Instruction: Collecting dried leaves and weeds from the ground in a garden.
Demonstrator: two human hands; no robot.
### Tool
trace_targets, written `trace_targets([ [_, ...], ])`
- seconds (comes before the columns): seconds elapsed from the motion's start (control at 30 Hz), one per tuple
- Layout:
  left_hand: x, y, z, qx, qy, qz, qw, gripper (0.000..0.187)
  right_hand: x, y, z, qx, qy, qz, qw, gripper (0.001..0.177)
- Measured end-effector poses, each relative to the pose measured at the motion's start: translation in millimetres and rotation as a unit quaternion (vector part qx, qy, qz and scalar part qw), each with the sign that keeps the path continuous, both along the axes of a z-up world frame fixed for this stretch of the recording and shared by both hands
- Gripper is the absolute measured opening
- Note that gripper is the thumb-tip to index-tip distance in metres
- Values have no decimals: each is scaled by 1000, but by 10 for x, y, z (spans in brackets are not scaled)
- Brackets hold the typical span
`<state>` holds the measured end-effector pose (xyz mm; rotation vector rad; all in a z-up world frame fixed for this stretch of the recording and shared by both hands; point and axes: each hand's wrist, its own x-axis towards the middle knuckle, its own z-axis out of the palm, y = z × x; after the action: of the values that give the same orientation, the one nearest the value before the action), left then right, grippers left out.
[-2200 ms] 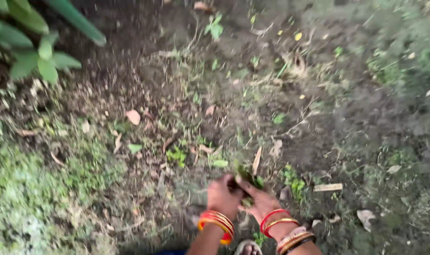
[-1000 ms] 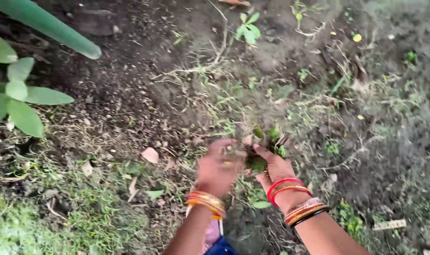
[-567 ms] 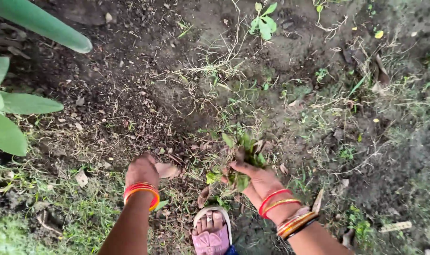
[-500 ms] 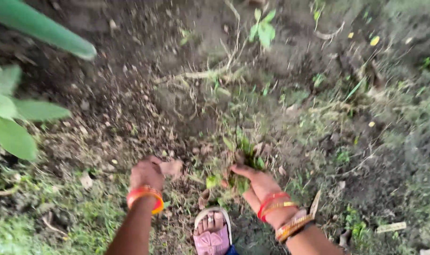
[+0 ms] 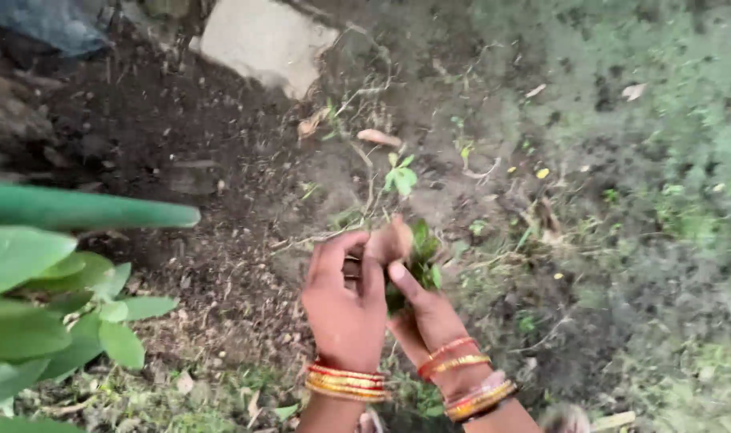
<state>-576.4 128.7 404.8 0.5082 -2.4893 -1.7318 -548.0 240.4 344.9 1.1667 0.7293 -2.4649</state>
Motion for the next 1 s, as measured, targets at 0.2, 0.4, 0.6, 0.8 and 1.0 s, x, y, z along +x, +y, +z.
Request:
trace_targets([
  [0.2, -369, 675, 50, -94, 111, -16, 989, 24, -604, 601, 102, -10, 44, 53, 998, 41],
  [0.4, -629, 1345, -151, 46, -62, -22, 997, 28, -937, 1579, -54, 62, -19, 53, 996, 39],
  [0.6, -725, 1598, -1011, 98, -124, 186, 970, 24, -1385, 2657, 134, 127, 8, 77, 989, 38],
  [0.8, -1013, 1616, -1497, -105, -272, 95, 952, 27, -1657, 3110, 73, 93, 7, 103, 990, 43],
  [1.0, -1372, 1516, -2260, -166, -249, -42, 953, 31, -1943, 3046, -156, 94, -13, 99, 991, 50],
])
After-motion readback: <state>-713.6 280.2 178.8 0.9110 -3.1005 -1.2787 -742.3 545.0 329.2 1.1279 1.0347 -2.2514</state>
